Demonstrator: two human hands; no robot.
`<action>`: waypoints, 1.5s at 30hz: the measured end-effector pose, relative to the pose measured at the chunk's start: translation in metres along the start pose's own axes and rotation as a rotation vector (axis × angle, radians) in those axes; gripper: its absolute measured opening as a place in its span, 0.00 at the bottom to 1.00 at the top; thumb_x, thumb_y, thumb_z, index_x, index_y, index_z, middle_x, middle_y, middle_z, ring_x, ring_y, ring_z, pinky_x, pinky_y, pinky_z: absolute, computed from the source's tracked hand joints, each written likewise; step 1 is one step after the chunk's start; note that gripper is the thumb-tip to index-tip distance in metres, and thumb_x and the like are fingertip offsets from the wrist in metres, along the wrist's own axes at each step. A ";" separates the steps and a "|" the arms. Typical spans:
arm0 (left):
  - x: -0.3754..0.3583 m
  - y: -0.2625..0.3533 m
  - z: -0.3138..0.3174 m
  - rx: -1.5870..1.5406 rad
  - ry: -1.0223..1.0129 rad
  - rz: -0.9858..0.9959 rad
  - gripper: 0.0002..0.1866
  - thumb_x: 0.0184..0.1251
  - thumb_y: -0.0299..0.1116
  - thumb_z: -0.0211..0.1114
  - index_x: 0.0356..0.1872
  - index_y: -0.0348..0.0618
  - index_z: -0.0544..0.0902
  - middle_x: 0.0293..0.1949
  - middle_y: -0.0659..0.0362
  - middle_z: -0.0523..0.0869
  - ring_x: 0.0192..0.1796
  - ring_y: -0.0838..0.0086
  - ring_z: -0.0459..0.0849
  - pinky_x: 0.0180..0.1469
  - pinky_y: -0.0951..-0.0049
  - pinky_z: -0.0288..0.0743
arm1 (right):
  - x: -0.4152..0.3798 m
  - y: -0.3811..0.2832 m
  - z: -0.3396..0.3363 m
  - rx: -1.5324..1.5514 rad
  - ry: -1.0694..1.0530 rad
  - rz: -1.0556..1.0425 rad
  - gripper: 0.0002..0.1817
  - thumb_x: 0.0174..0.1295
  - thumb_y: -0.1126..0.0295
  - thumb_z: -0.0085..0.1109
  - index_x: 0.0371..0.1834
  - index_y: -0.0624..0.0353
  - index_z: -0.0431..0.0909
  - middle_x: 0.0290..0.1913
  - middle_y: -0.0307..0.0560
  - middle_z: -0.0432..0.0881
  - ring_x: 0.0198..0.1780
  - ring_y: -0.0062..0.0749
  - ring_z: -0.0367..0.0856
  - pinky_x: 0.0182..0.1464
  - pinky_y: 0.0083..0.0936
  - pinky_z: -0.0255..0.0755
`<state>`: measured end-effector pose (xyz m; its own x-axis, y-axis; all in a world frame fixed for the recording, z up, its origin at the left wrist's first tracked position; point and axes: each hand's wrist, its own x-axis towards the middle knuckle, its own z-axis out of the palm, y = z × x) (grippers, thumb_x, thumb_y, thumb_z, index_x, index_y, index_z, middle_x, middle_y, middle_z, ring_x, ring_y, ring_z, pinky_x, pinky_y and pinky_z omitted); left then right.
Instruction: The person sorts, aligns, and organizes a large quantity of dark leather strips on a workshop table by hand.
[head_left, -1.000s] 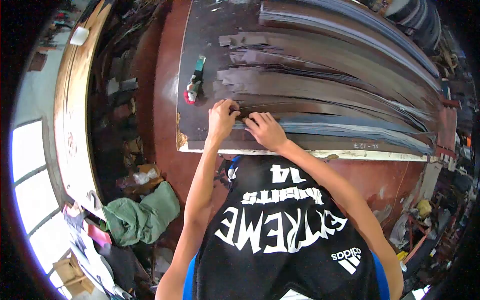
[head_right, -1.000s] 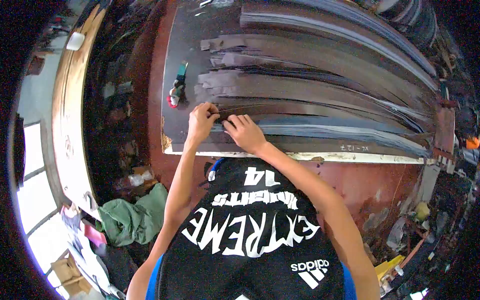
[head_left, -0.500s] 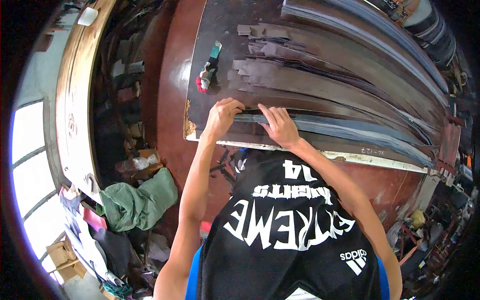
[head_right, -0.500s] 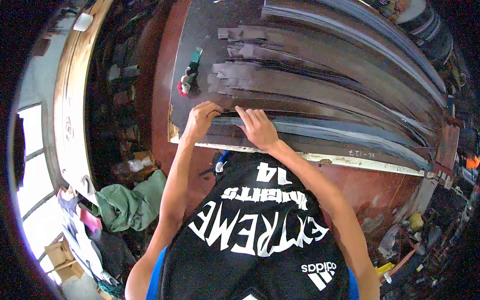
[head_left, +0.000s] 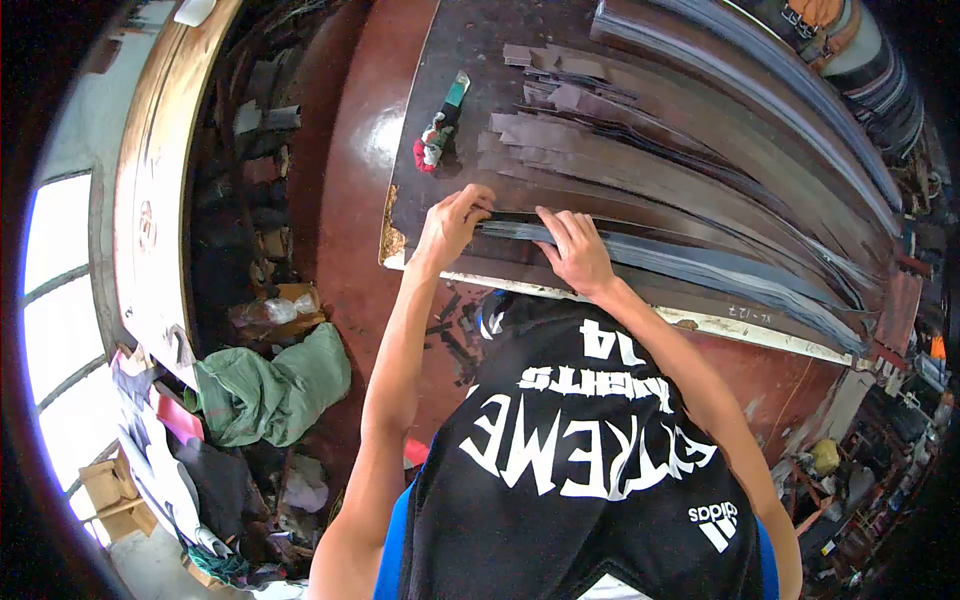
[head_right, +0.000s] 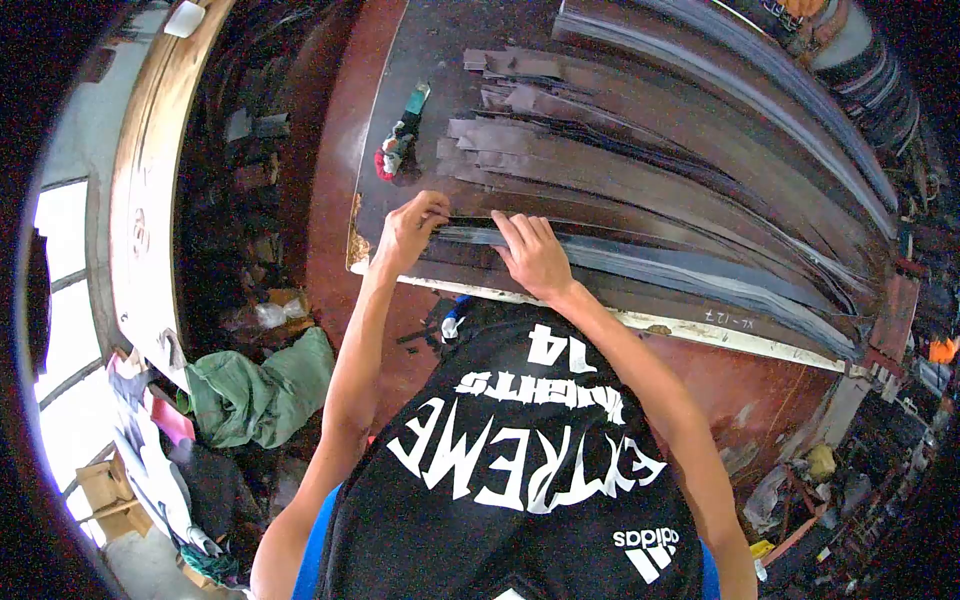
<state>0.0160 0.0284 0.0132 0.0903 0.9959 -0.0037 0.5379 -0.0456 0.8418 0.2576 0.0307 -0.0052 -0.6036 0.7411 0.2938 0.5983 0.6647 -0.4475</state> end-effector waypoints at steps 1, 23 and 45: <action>0.000 0.000 0.000 -0.023 0.004 0.000 0.11 0.62 0.20 0.64 0.46 0.42 0.80 0.36 0.53 0.86 0.43 0.59 0.87 0.46 0.63 0.80 | 0.001 0.000 -0.001 -0.001 0.000 -0.002 0.35 0.53 0.67 0.71 0.65 0.64 0.72 0.45 0.48 0.75 0.45 0.42 0.74 0.52 0.35 0.70; 0.045 0.016 0.037 0.469 0.000 0.264 0.13 0.58 0.34 0.68 0.45 0.52 0.86 0.41 0.58 0.86 0.48 0.60 0.84 0.51 0.56 0.75 | 0.002 0.000 -0.001 0.013 0.023 -0.026 0.18 0.52 0.68 0.70 0.47 0.58 0.79 0.45 0.45 0.79 0.48 0.42 0.77 0.52 0.36 0.72; 0.016 0.007 -0.005 0.285 -0.077 0.234 0.06 0.59 0.28 0.68 0.37 0.44 0.87 0.35 0.57 0.84 0.43 0.59 0.84 0.47 0.62 0.76 | -0.002 0.000 -0.002 0.072 0.014 0.063 0.42 0.51 0.69 0.74 0.71 0.62 0.67 0.47 0.51 0.73 0.47 0.45 0.77 0.52 0.36 0.74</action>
<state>0.0164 0.0444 0.0216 0.2954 0.9477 0.1208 0.7056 -0.3017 0.6411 0.2598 0.0296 -0.0039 -0.5583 0.7830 0.2744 0.5953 0.6084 -0.5249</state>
